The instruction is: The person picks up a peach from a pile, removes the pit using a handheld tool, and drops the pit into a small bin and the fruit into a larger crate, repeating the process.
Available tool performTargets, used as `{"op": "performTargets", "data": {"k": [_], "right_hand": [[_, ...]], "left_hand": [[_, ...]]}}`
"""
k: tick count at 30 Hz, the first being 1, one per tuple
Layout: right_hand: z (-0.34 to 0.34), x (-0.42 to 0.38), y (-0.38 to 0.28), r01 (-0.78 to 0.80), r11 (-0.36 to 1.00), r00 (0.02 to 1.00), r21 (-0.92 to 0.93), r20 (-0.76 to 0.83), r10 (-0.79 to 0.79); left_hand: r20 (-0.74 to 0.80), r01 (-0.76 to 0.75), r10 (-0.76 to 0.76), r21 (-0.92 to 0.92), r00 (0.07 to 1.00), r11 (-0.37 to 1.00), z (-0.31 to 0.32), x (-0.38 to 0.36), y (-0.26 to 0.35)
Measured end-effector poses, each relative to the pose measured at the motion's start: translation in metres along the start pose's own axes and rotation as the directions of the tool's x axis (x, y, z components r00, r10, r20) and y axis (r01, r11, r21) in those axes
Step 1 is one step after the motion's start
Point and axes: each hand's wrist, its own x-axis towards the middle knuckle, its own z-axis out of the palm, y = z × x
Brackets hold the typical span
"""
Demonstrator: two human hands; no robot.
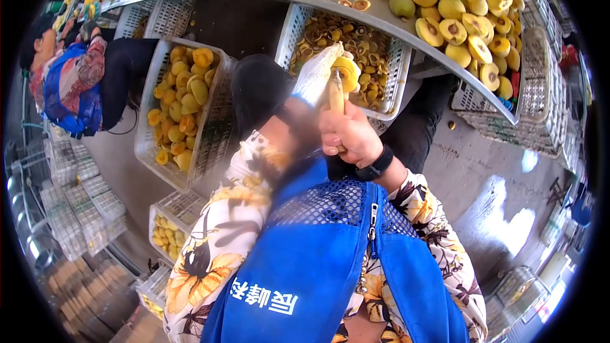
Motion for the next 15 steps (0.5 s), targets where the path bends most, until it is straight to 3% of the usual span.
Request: {"op": "performTargets", "data": {"k": [2, 4, 7, 8, 10, 11, 12, 13, 15], "right_hand": [[-0.001, 0.001, 0.005, 0.089, 0.990, 0.996, -0.110, -0.008, -0.090], [0.001, 0.005, 0.009, 0.136, 0.942, 0.980, -0.306, -0.098, -0.173], [0.001, 0.015, 0.010, 0.082, 0.727, 0.938, -0.682, -0.194, -0.287], [0.004, 0.013, 0.007, 0.068, 0.751, 0.950, -0.656, -0.188, -0.250], [0.011, 0.006, -0.004, 0.039, 0.799, 0.968, -0.600, -0.175, -0.178], [0.003, 0.009, -0.006, 0.029, 0.873, 0.991, -0.486, -0.100, -0.088], [-0.009, 0.013, -0.008, 0.002, 0.930, 1.000, -0.367, -0.011, -0.007], [-0.016, 0.014, -0.011, -0.040, 0.969, 0.994, -0.244, 0.088, 0.064], [-0.017, 0.014, -0.011, -0.039, 0.973, 0.992, -0.228, 0.105, 0.065]], "left_hand": [[-0.034, 0.070, -0.071, -0.033, 0.997, 0.997, -0.003, 0.005, -0.003], [-0.067, 0.008, -0.007, 0.014, 0.998, 1.000, -0.033, 0.029, -0.023], [-0.175, -0.001, -0.002, -0.015, 0.985, 1.000, -0.030, 0.027, -0.017], [-0.218, 0.013, -0.022, -0.043, 0.976, 0.999, -0.021, 0.020, -0.012], [0.026, 0.095, -0.092, -0.117, 0.995, 0.989, -0.015, 0.003, 0.009], [0.148, 0.141, -0.119, -0.147, 0.982, 0.979, -0.015, -0.001, 0.015], [0.190, 0.074, -0.047, -0.137, 0.981, 0.988, -0.020, 0.004, 0.010], [0.169, 0.038, -0.023, -0.084, 0.985, 0.996, -0.019, 0.002, 0.010], [0.126, -0.035, 0.031, 0.023, 0.992, 0.999, -0.015, -0.005, 0.011]]}}
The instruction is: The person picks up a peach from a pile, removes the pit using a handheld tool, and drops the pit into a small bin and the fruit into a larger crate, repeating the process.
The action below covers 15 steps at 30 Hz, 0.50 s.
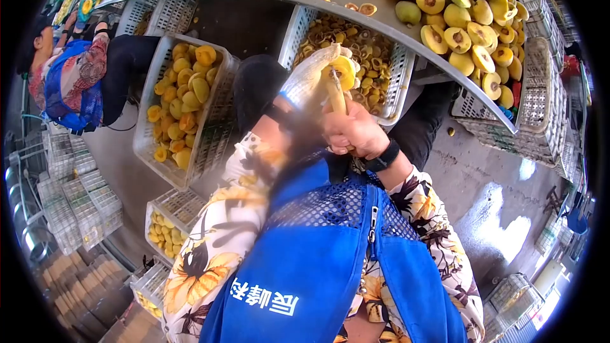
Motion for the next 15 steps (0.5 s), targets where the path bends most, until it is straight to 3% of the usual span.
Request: {"op": "performTargets", "data": {"k": [1, 2, 3, 5, 8, 9, 11, 12, 13, 15], "right_hand": [[0.001, 0.001, 0.003, 0.016, 0.999, 0.999, -0.033, -0.027, -0.017], [0.002, 0.001, 0.007, 0.030, 0.997, 0.998, -0.067, -0.054, -0.033], [0.001, 0.005, 0.014, 0.117, 0.961, 0.981, -0.250, -0.125, -0.152], [-0.001, 0.016, 0.029, 0.234, 0.769, 0.892, -0.595, -0.183, -0.413], [0.000, 0.023, 0.036, 0.309, 0.516, 0.736, -0.799, -0.144, -0.662], [0.001, 0.023, 0.035, 0.344, 0.424, 0.676, -0.838, -0.093, -0.731], [0.006, 0.022, 0.031, 0.392, 0.224, 0.544, -0.892, 0.029, -0.838], [0.006, 0.021, 0.029, 0.326, 0.254, 0.572, -0.911, -0.023, -0.820], [0.004, 0.023, 0.024, 0.258, 0.284, 0.590, -0.924, -0.082, -0.803], [-0.004, 0.029, 0.012, 0.150, 0.379, 0.617, -0.913, -0.213, -0.758]], "left_hand": [[0.065, 0.093, -0.088, -0.085, 0.994, 0.992, -0.002, 0.004, 0.004], [0.033, 0.104, -0.102, -0.069, 0.994, 0.992, -0.005, 0.008, 0.001], [-0.002, 0.112, -0.113, -0.056, 0.994, 0.992, -0.010, 0.013, -0.005], [-0.050, 0.128, -0.130, -0.044, 0.990, 0.991, -0.004, 0.011, -0.004], [-0.044, 0.080, -0.086, -0.118, 0.995, 0.990, -0.007, 0.010, -0.008], [-0.050, 0.132, -0.137, -0.096, 0.989, 0.987, -0.008, 0.012, -0.006], [0.073, 0.229, -0.217, -0.313, 0.973, 0.922, -0.023, 0.015, 0.000], [0.139, 0.278, -0.241, -0.412, 0.960, 0.868, -0.030, 0.016, -0.001], [0.173, 0.182, -0.103, -0.535, 0.979, 0.825, -0.032, 0.019, -0.009], [-0.081, 0.075, -0.115, -0.386, 0.990, 0.919, -0.041, 0.024, -0.009]]}}
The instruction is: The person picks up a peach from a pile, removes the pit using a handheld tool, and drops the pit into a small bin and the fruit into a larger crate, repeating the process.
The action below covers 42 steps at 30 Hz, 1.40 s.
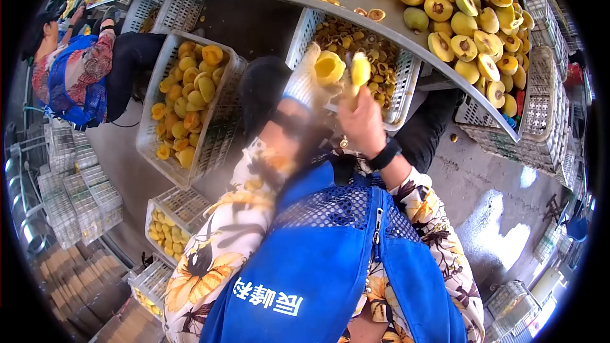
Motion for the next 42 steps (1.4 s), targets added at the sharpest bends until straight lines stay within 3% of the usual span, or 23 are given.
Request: {"op": "performTargets", "data": {"k": [1, 3, 5, 8, 9, 10, 11, 13, 14, 16, 17, 19, 21, 23, 25, 26, 30, 31, 32, 33, 35, 39, 42], "right_hand": [[-0.003, 0.008, 0.003, -0.076, 0.997, 0.997, 0.010, 0.001, 0.076], [-0.006, 0.015, 0.019, 0.296, 0.920, 0.950, -0.259, -0.019, -0.311], [-0.004, 0.032, 0.051, 0.081, 0.995, 0.951, -0.065, 0.305, -0.057], [0.004, 0.038, 0.095, 0.302, 0.938, 0.845, 0.173, 0.407, -0.347], [0.001, 0.032, 0.098, 0.065, 0.954, 0.894, 0.292, 0.408, -0.186], [-0.002, 0.028, 0.101, -0.161, 0.894, 0.917, 0.418, 0.397, -0.020], [-0.005, 0.024, 0.082, -0.616, 0.554, 0.779, 0.560, 0.538, 0.321], [-0.004, 0.025, 0.084, -0.479, 0.835, 0.840, 0.273, 0.419, 0.345], [-0.003, 0.025, 0.085, -0.449, 0.878, 0.850, 0.166, 0.383, 0.362], [0.000, 0.017, 0.097, -0.481, 0.863, 0.840, 0.153, 0.362, 0.404], [0.005, 0.017, 0.108, -0.445, 0.890, 0.859, 0.103, 0.329, 0.391], [0.005, 0.016, 0.112, -0.405, 0.913, 0.885, 0.054, 0.273, 0.377], [0.002, 0.012, 0.109, -0.395, 0.918, 0.895, 0.048, 0.245, 0.372], [-0.011, 0.009, 0.094, -0.301, 0.953, 0.933, -0.043, 0.192, 0.303], [-0.017, 0.002, 0.095, -0.092, 0.994, 0.989, -0.065, 0.111, 0.098], [-0.019, -0.006, 0.111, 0.076, 0.996, 0.996, -0.051, 0.054, -0.073], [-0.042, -0.022, 0.109, -0.317, 0.937, 0.944, 0.144, 0.139, 0.298], [-0.058, -0.027, 0.092, -0.395, 0.904, 0.912, 0.162, 0.184, 0.366], [-0.061, -0.031, 0.076, -0.371, 0.912, 0.927, -0.173, -0.019, 0.374], [-0.061, -0.050, 0.115, -0.212, 0.938, 0.974, 0.275, -0.015, 0.225], [-0.067, -0.060, 0.135, -0.131, 0.974, 0.988, 0.184, -0.060, 0.144], [-0.082, -0.059, 0.096, -0.252, 0.911, 0.952, 0.327, -0.083, 0.293], [-0.099, -0.048, 0.078, -0.204, 0.887, 0.933, 0.414, -0.192, 0.304]], "left_hand": [[-0.112, -0.055, 0.065, 0.088, 0.992, 0.995, -0.001, 0.000, 0.003], [-0.115, -0.119, 0.130, 0.098, 0.985, 0.988, 0.027, -0.019, 0.011], [-0.045, -0.085, 0.085, -0.002, 0.995, 0.996, 0.021, -0.023, 0.022], [-0.074, -0.264, 0.271, 0.095, 0.960, 0.960, 0.020, -0.047, 0.047], [-0.139, -0.324, 0.338, 0.115, 0.931, 0.939, 0.012, -0.057, 0.063], [0.081, -0.285, 0.279, 0.088, 0.957, 0.954, -0.016, -0.067, 0.092], [-0.155, -0.455, 0.509, 0.284, 0.847, 0.844, -0.003, -0.093, 0.100], [-0.315, -0.527, 0.690, 0.466, 0.652, 0.711, -0.067, -0.113, 0.146], [-0.427, -0.502, 0.819, 0.648, 0.384, 0.573, -0.067, -0.124, 0.150], [-0.386, -0.115, 0.898, 0.902, 0.212, 0.415, -0.131, -0.141, 0.182], [-0.215, 0.418, 0.950, 0.903, 0.227, 0.105, -0.154, -0.151, 0.197], [0.045, 0.572, 0.963, 0.796, 0.266, -0.195, -0.124, -0.147, 0.194], [0.161, 0.381, 0.932, 0.879, 0.326, -0.285, -0.040, -0.114, 0.162], [0.315, -0.067, 0.815, 0.943, 0.486, -0.325, 0.037, -0.067, 0.116], [0.663, -0.175, 0.557, 0.708, 0.500, -0.684, 0.086, -0.011, 0.067], [0.628, -0.239, 0.439, 0.708, 0.642, -0.664, 0.131, -0.003, 0.034], [0.700, -0.471, 0.069, 0.547, 0.711, -0.692, 0.198, 0.068, -0.058], [0.460, -0.348, -0.066, 0.562, 0.886, -0.751, 0.211, 0.088, -0.079], [0.407, -0.255, 0.051, 0.660, 0.912, -0.707, 0.207, 0.096, -0.097], [0.388, -0.143, 0.194, 0.687, 0.901, -0.712, 0.203, 0.119, -0.119], [0.237, -0.013, 0.282, 0.786, 0.930, -0.618, 0.209, 0.134, -0.130], [0.446, -0.214, 0.289, 0.784, 0.847, -0.582, 0.192, 0.117, -0.103], [0.776, -0.562, 0.230, 0.596, 0.588, -0.574, 0.175, 0.075, -0.066]]}}
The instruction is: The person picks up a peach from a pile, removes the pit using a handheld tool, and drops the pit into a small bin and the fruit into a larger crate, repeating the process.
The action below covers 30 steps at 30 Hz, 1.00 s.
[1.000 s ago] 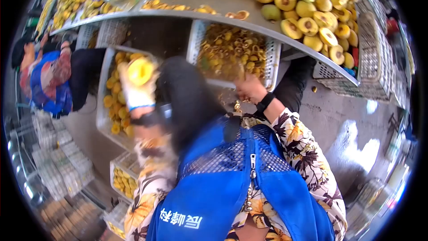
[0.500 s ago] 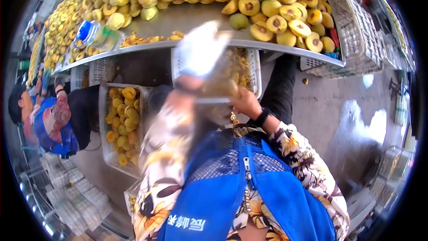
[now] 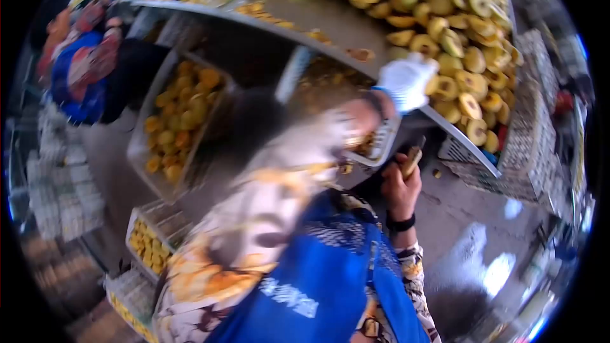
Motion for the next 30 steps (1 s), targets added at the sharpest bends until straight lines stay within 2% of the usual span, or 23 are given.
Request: {"op": "performTargets", "data": {"k": [1, 3, 5, 6, 7, 8, 10, 11, 12, 13, 14, 15, 16, 17, 18, 20, 21, 22, 24, 25, 26, 27, 30], "right_hand": [[0.001, 0.004, -0.017, 0.025, 0.999, 1.000, 0.029, 0.007, -0.025], [0.010, 0.018, -0.042, 0.064, 0.990, 0.996, 0.129, 0.050, -0.071], [0.019, 0.031, -0.062, 0.056, 0.973, 0.981, 0.222, 0.167, -0.095], [0.023, 0.038, -0.070, 0.026, 0.965, 0.961, 0.260, 0.260, -0.096], [0.030, 0.041, -0.072, 0.003, 0.951, 0.955, 0.308, 0.282, -0.094], [0.036, 0.044, -0.073, -0.022, 0.935, 0.948, 0.354, 0.304, -0.093], [0.046, 0.041, -0.075, -0.126, 0.888, 0.947, 0.441, 0.320, -0.025], [0.051, 0.039, -0.075, -0.176, 0.858, 0.945, 0.482, 0.328, 0.010], [0.058, 0.036, -0.075, -0.233, 0.820, 0.936, 0.523, 0.350, 0.043], [0.066, 0.030, -0.078, -0.290, 0.778, 0.924, 0.557, 0.374, 0.076], [0.075, 0.021, -0.085, -0.236, 0.825, 0.941, 0.513, 0.332, 0.063], [0.081, 0.022, -0.074, -0.057, 0.958, 0.967, 0.281, 0.255, -0.017], [0.087, 0.024, -0.068, 0.099, 0.995, 0.980, 0.001, 0.175, -0.097], [0.087, 0.021, -0.065, 0.210, 0.923, 0.976, -0.323, 0.126, -0.178], [0.084, 0.018, -0.070, 0.207, 0.930, 0.978, -0.305, 0.100, -0.185], [0.076, 0.016, -0.085, 0.216, 0.938, 0.976, -0.272, 0.045, -0.212], [0.074, 0.017, -0.088, 0.215, 0.936, 0.976, -0.277, 0.074, -0.203], [0.074, 0.021, -0.091, 0.215, 0.935, 0.976, -0.282, 0.103, -0.193], [0.073, 0.023, -0.096, 0.244, 0.931, 0.966, -0.271, 0.151, -0.209], [0.073, 0.023, -0.092, 0.302, 0.904, 0.953, -0.304, 0.120, -0.278], [0.075, 0.024, -0.084, 0.355, 0.871, 0.934, -0.339, 0.094, -0.344], [0.076, 0.024, -0.079, 0.404, 0.835, 0.910, -0.374, 0.074, -0.407], [0.078, 0.021, -0.076, 0.421, 0.805, 0.899, -0.418, 0.074, -0.432]], "left_hand": [[0.055, -0.092, 0.096, -0.060, 0.994, 0.994, -0.025, -0.009, 0.002], [0.043, -0.249, 0.249, 0.009, 0.968, 0.968, -0.035, -0.032, -0.003], [0.140, -0.291, 0.280, 0.059, 0.950, 0.955, -0.058, -0.059, 0.002], [0.180, -0.479, 0.451, 0.163, 0.874, 0.863, -0.070, -0.067, 0.002], [0.239, -0.288, 0.284, -0.016, 0.929, 0.957, -0.073, -0.075, 0.000], [0.229, -0.158, 0.190, -0.152, 0.955, 0.976, -0.084, -0.084, 0.001], [0.163, 0.078, -0.018, -0.373, 0.986, 0.924, -0.097, -0.099, -0.006], [0.105, 0.226, -0.225, -0.749, 0.969, 0.623, -0.084, -0.113, -0.007], [0.236, 0.319, -0.331, -0.920, 0.914, 0.227, -0.080, -0.120, -0.007], [0.394, 0.335, -0.370, -0.917, 0.841, -0.216, -0.076, -0.126, -0.005], [0.451, 0.380, -0.495, -0.892, 0.742, -0.244, -0.069, -0.130, 0.001], [0.349, 0.302, -0.694, -0.933, 0.629, -0.195, -0.041, -0.142, -0.013], [0.386, 0.309, -0.650, -0.921, 0.654, -0.237, -0.041, -0.140, -0.022], [0.425, 0.320, -0.602, -0.905, 0.676, -0.280, -0.042, -0.141, -0.028], [0.483, 0.367, -0.631, -0.875, 0.607, -0.317, -0.057, -0.136, -0.012], [0.516, 0.480, -0.586, -0.845, 0.624, -0.233, -0.067, -0.133, -0.007], [0.536, 0.533, -0.565, -0.824, 0.627, -0.191, -0.071, -0.134, -0.005], [0.586, 0.552, -0.561, -0.794, 0.585, -0.254, -0.074, -0.137, -0.003], [0.493, 0.519, -0.602, -0.842, 0.628, -0.147, -0.059, -0.142, -0.009], [0.439, 0.498, -0.620, -0.863, 0.650, -0.090, -0.056, -0.142, -0.011], [0.361, 0.531, -0.617, -0.840, 0.699, 0.111, -0.057, -0.141, -0.012], [0.353, 0.521, -0.635, -0.849, 0.686, 0.090, -0.061, -0.140, -0.005], [0.329, 0.484, -0.668, -0.873, 0.667, 0.054, -0.066, -0.140, 0.011]]}}
